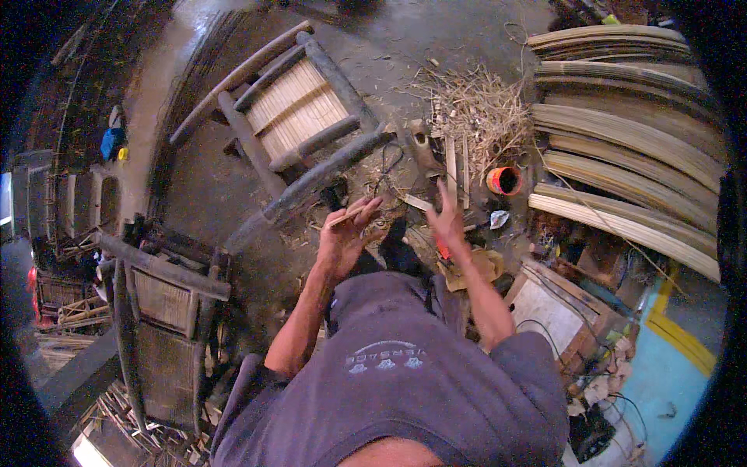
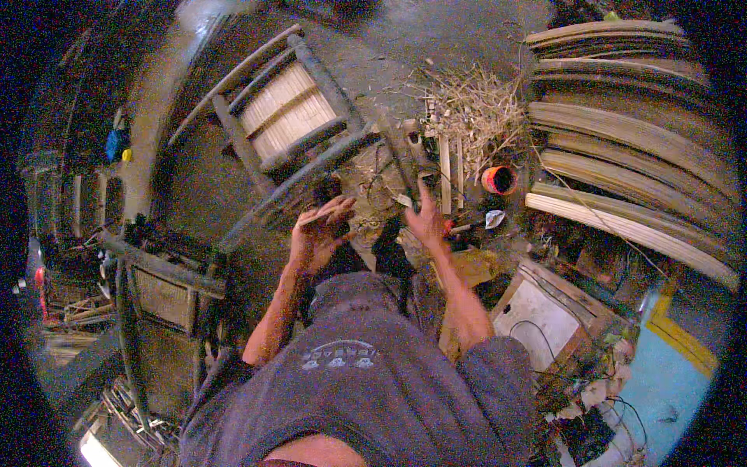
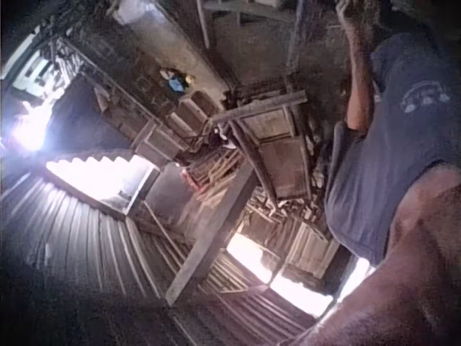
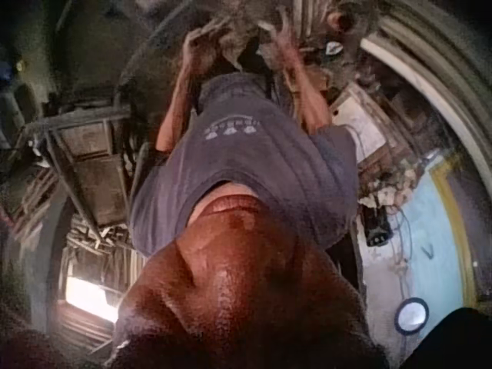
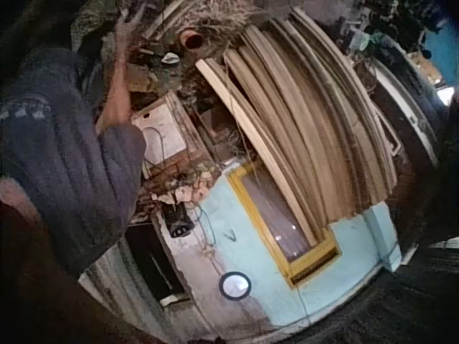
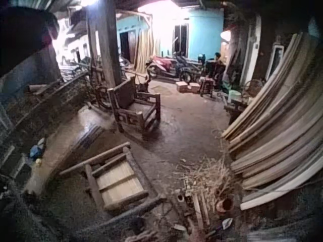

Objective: The person assembles a bamboo chair by inserting thin bamboo strips into pre-drilled holes in the frame. They use a machete to tap the strips into place and adjust the chair's position multiple times. The person also picks up a small white packet from the floor.

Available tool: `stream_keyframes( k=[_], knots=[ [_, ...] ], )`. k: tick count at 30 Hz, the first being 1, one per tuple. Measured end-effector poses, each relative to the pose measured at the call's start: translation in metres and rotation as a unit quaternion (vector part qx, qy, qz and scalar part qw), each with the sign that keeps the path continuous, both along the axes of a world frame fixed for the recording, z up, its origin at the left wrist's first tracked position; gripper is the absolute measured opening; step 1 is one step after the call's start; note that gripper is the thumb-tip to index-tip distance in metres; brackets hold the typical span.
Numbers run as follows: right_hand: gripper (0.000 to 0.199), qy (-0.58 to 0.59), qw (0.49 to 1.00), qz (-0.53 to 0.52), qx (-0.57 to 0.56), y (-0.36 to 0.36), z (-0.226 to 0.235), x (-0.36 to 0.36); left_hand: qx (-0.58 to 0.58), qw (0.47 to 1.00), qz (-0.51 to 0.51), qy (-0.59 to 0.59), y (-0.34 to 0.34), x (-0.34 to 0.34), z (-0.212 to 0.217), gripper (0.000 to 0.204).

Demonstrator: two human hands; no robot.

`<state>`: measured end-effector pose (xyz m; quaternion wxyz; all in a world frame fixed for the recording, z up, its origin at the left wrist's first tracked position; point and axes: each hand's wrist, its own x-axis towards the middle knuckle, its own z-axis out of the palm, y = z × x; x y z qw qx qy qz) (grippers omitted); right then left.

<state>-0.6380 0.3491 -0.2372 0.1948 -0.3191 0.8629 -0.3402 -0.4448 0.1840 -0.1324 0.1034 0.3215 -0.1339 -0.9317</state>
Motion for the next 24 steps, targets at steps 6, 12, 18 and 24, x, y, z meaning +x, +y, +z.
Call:
stream_keyframes(
  k=[6, 12, 18, 24],
  knots=[
    [0.073, -0.109, 0.985, -0.103, 0.081, 0.028, -0.053, 0.035, 0.125, 0.985, 0.080, 0.092, -0.043, -0.015, -0.086, 0.053],
    [0.069, -0.068, 0.988, -0.124, 0.059, 0.022, -0.068, 0.036, -0.143, 0.982, -0.003, -0.125, -0.101, -0.074, -0.178, 0.032],
    [0.065, -0.143, 0.959, -0.190, 0.156, 0.030, -0.065, 0.071, -0.596, 0.767, -0.089, -0.221, -0.156, -0.120, -0.267, 0.032],
    [0.065, -0.160, 0.949, -0.189, 0.197, 0.066, -0.102, 0.090, -0.390, 0.917, 0.029, -0.085, -0.172, -0.160, -0.301, 0.022]
  ],
)
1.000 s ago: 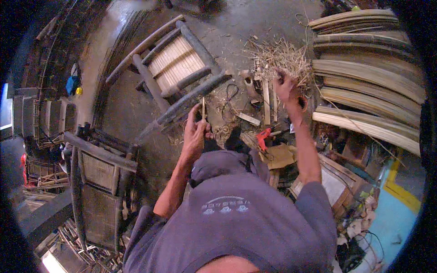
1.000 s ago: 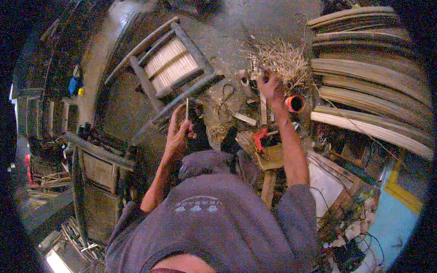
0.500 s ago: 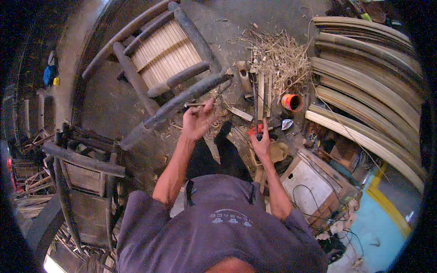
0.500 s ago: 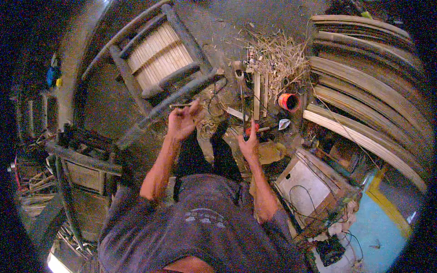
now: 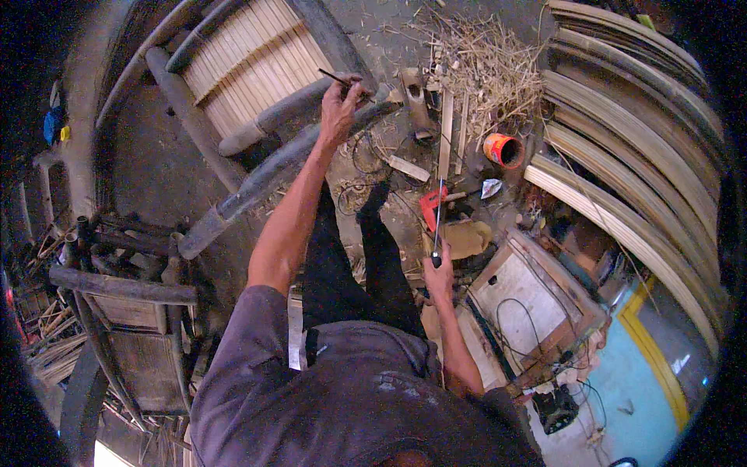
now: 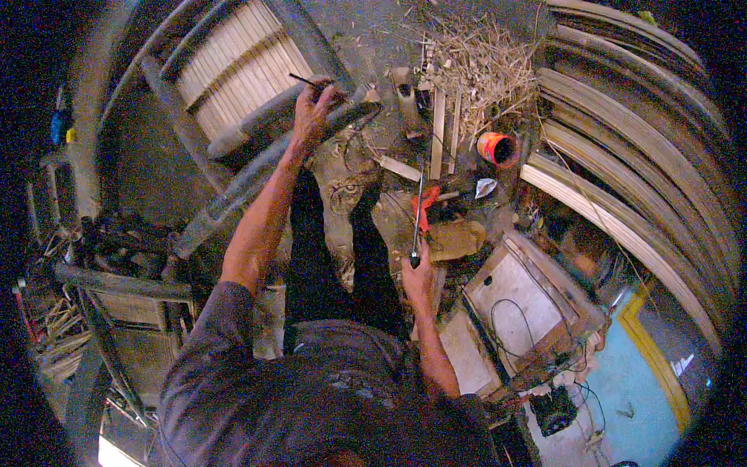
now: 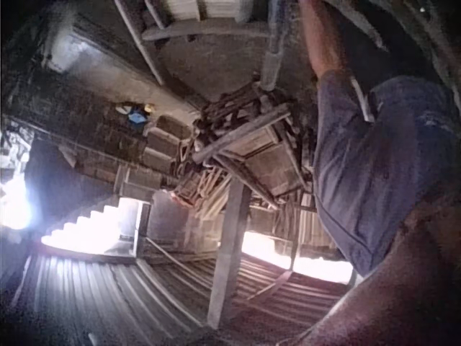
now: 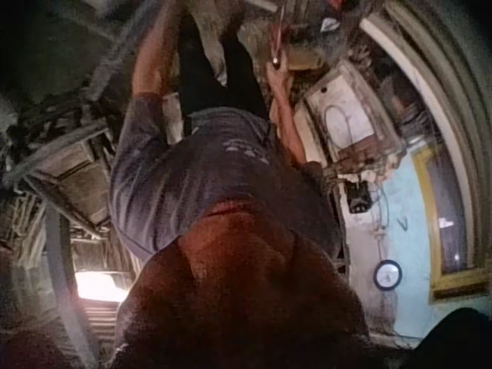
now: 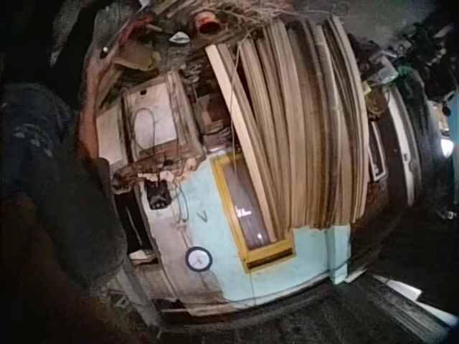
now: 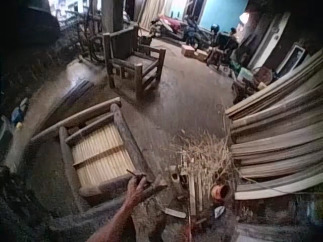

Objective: The person assembles a bamboo chair by inserting thin bamboo strips into pre-drilled holes in the frame. They use a machete to tap the strips into place and adjust the chair's position multiple times. The person also picks up a small white packet from the floor.

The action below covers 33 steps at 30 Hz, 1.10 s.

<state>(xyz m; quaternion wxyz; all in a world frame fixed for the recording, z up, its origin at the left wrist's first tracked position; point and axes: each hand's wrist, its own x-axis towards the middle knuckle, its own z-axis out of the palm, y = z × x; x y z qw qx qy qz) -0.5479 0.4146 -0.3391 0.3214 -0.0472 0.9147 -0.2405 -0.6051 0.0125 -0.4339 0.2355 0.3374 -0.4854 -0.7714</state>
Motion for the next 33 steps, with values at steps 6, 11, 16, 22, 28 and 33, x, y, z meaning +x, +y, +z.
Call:
stream_keyframes(
  k=[6, 11, 16, 22, 28, 33],
  knots=[
    [0.062, -0.074, 0.997, -0.038, -0.001, -0.025, 0.019, -0.002, -0.026, 1.000, -0.006, -0.007, 0.004, -0.009, -0.014, 0.020],
    [0.062, -0.062, 0.998, -0.010, 0.016, -0.035, 0.025, -0.006, -0.104, 0.994, -0.006, -0.042, 0.011, -0.012, -0.012, 0.017],
    [0.070, -0.041, 0.998, 0.003, -0.046, -0.102, 0.081, -0.035, -0.239, 0.960, -0.134, -0.061, 0.012, -0.007, -0.012, 0.016],
    [0.037, 0.199, 0.952, 0.068, -0.221, -0.181, 0.068, -0.080, -0.260, 0.957, -0.121, 0.050, 0.023, -0.015, -0.010, 0.013],
    [0.039, 0.182, 0.962, 0.203, -0.021, -0.198, 0.076, -0.112, -0.369, 0.922, -0.109, -0.029, 0.031, -0.012, -0.028, 0.028],
    [0.052, 0.142, 0.931, 0.050, -0.332, -0.193, 0.059, -0.094, -0.265, 0.960, -0.084, 0.021, 0.035, -0.011, -0.042, 0.029]
  ],
)
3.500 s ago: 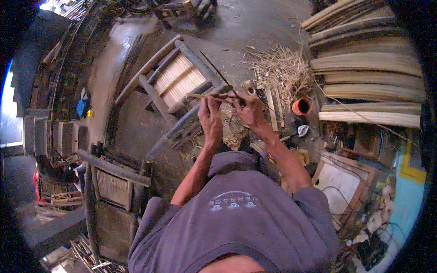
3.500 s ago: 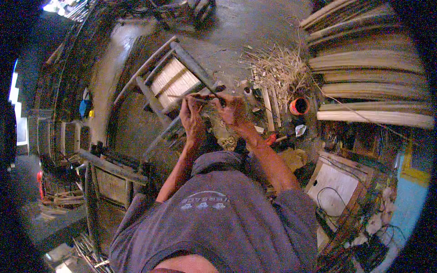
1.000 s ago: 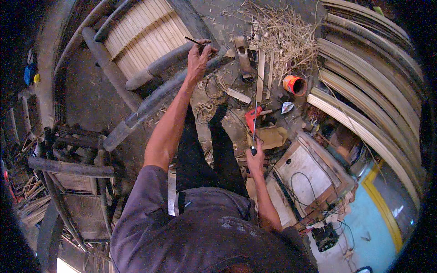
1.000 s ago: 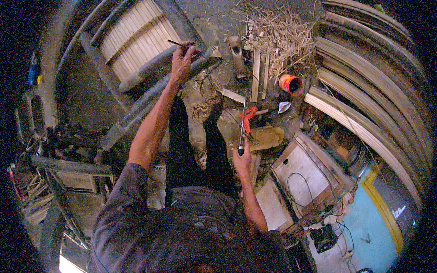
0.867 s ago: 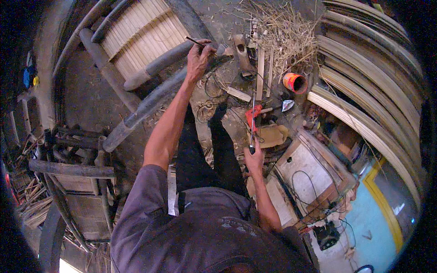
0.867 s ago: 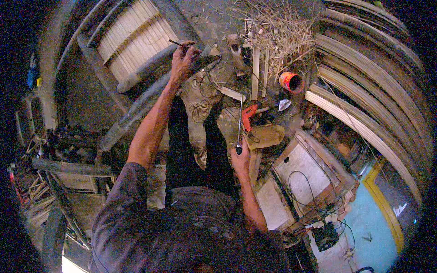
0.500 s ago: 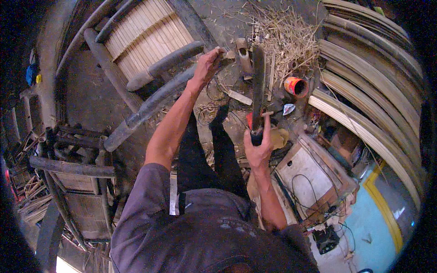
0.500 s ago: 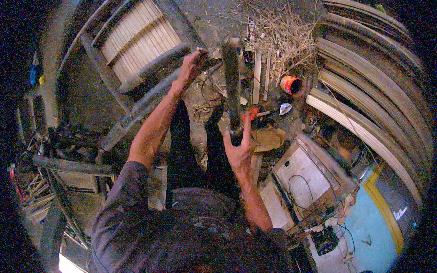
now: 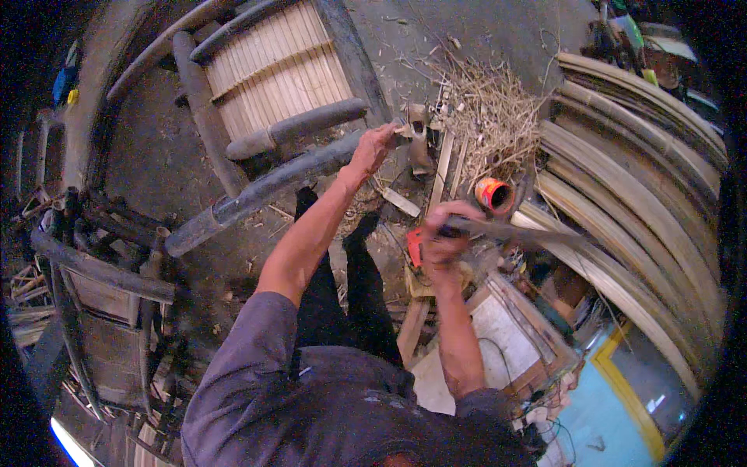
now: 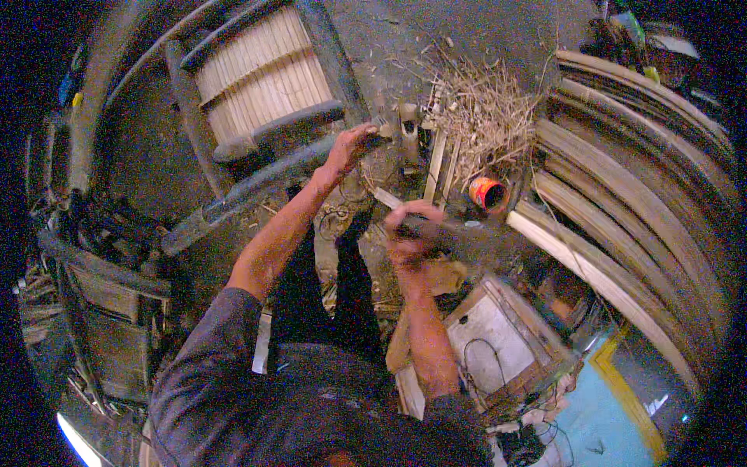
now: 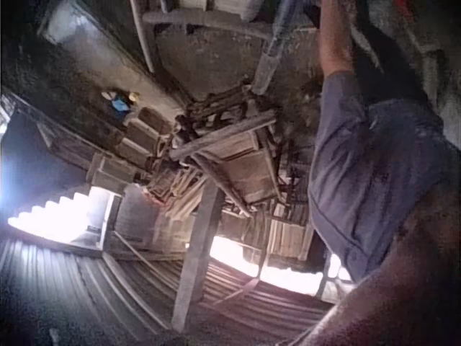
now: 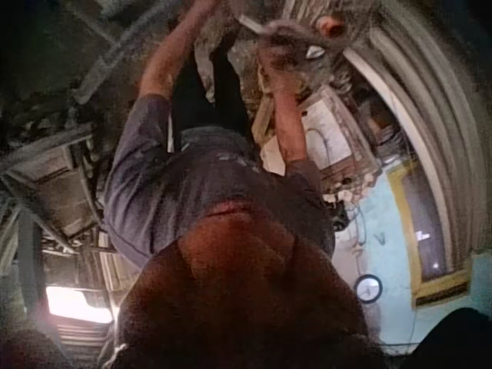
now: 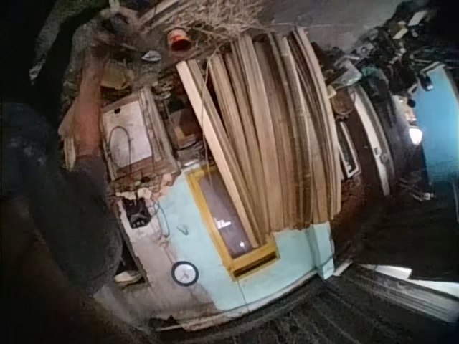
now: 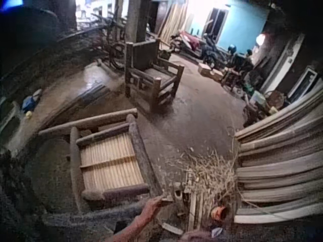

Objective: The person assembles a bamboo chair by inserting thin bamboo strips into pre-drilled holes in the frame. They use a machete to tap the strips into place and adjust the chair's position multiple times. The person also picks up a small white packet from the floor.

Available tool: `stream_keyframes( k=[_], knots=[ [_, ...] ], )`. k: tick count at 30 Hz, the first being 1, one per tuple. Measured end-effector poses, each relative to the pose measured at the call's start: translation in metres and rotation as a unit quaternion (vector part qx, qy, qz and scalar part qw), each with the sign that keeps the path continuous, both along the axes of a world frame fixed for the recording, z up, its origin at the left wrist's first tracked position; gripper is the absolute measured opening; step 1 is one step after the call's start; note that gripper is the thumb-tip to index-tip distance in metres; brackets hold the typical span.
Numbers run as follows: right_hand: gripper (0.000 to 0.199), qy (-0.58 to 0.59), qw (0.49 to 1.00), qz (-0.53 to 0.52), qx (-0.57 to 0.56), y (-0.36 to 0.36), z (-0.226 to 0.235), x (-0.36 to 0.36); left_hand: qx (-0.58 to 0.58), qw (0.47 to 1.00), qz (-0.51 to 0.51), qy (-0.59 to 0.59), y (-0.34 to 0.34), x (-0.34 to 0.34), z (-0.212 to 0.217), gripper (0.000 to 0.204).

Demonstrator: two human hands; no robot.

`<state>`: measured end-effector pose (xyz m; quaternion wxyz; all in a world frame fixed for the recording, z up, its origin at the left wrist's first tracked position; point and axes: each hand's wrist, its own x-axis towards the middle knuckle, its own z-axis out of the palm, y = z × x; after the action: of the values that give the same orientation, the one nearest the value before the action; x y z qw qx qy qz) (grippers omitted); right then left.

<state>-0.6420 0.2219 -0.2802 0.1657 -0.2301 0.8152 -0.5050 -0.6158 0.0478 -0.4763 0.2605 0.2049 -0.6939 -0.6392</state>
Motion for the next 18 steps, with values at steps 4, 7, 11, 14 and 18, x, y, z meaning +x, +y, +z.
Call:
stream_keyframes(
  k=[4, 7, 11, 14, 18],
  knots=[
    [0.039, 0.145, 0.915, 0.045, 0.373, 0.017, -0.052, 0.005, 0.016, 0.995, -0.043, -0.085, 0.006, 0.004, -0.006, 0.030],
    [0.034, 0.030, 0.979, 0.000, 0.201, -0.023, 0.041, -0.001, -0.099, 0.993, 0.026, -0.052, 0.020, 0.013, -0.017, 0.028],
    [0.040, 0.215, 0.971, -0.021, 0.101, 0.014, -0.062, 0.008, -0.095, 0.991, -0.030, -0.088, 0.002, 0.002, 0.020, 0.032],
    [0.028, 0.149, 0.917, 0.048, 0.367, 0.008, -0.047, 0.009, -0.178, 0.983, 0.000, -0.031, -0.021, 0.004, 0.028, 0.042],
    [0.024, 0.034, 0.991, 0.003, 0.127, -0.028, 0.034, -0.007, -0.296, 0.946, 0.028, -0.127, -0.029, 0.075, 0.053, 0.070]
  ],
)
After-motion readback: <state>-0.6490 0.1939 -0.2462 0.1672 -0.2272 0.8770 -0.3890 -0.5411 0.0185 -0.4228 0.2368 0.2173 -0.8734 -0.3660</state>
